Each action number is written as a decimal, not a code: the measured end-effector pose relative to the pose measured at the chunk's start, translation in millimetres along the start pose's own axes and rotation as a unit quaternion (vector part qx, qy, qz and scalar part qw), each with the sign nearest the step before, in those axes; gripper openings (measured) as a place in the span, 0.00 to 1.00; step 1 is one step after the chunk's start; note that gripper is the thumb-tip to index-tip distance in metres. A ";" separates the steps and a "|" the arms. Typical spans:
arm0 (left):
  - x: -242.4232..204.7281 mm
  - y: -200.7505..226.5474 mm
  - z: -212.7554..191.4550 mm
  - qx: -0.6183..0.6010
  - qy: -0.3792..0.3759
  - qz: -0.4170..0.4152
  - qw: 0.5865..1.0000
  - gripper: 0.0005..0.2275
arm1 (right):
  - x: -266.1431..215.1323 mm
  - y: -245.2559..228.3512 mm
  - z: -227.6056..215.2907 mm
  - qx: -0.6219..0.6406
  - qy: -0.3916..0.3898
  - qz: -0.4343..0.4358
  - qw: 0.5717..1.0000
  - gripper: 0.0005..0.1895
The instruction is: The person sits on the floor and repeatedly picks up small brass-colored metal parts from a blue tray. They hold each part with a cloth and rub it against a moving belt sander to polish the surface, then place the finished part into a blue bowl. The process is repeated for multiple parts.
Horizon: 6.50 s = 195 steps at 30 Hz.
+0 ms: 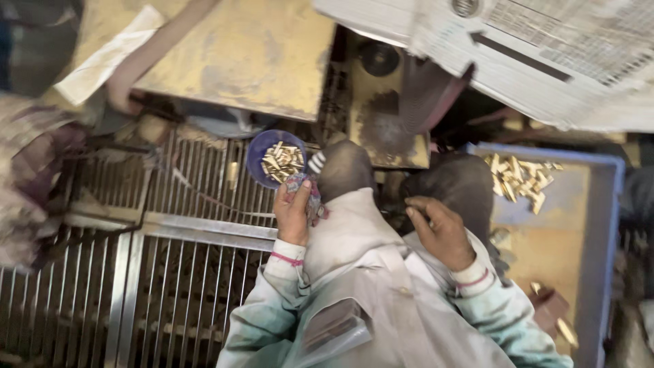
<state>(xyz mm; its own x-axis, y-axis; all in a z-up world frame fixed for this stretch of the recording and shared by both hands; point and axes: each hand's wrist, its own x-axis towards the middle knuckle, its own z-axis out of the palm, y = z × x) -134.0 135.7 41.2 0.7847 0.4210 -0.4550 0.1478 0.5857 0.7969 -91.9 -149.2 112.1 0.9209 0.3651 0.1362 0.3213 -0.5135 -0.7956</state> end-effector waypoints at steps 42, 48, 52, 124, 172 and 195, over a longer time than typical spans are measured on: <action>15.8 -103.4 108.6 0.299 -0.301 -0.136 0.895 0.15 | -37.1 318.9 -32.9 0.039 0.211 0.294 0.931 0.16; 8.1 -92.8 106.9 0.213 -0.283 -0.124 0.927 0.14 | -68.1 244.4 -80.8 0.676 0.362 0.274 0.580 0.16; 0.5 -78.2 105.4 0.140 -0.270 -0.132 0.944 0.14 | -58.0 174.6 -83.4 0.641 0.258 0.250 0.678 0.14; 89.7 -88.6 172.3 0.106 -0.226 -0.131 0.960 0.13 | 107.3 156.7 12.0 -0.016 -0.036 0.021 0.999 0.15; 11.2 -56.4 156.4 0.064 -0.372 0.079 0.923 0.29 | 50.9 47.0 -35.8 0.104 0.053 -0.018 0.993 0.18; 36.2 -87.3 142.7 0.072 -0.284 -0.041 0.955 0.20 | 57.7 56.7 -24.2 -0.084 0.066 -0.113 0.988 0.24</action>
<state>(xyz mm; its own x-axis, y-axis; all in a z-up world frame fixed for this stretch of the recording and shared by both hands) -32.6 1.0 11.9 0.9608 -0.0901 -0.2623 0.2725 0.4830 0.8322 -15.2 -176.0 89.1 0.8389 0.3856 0.3841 0.5435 -0.5565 -0.6285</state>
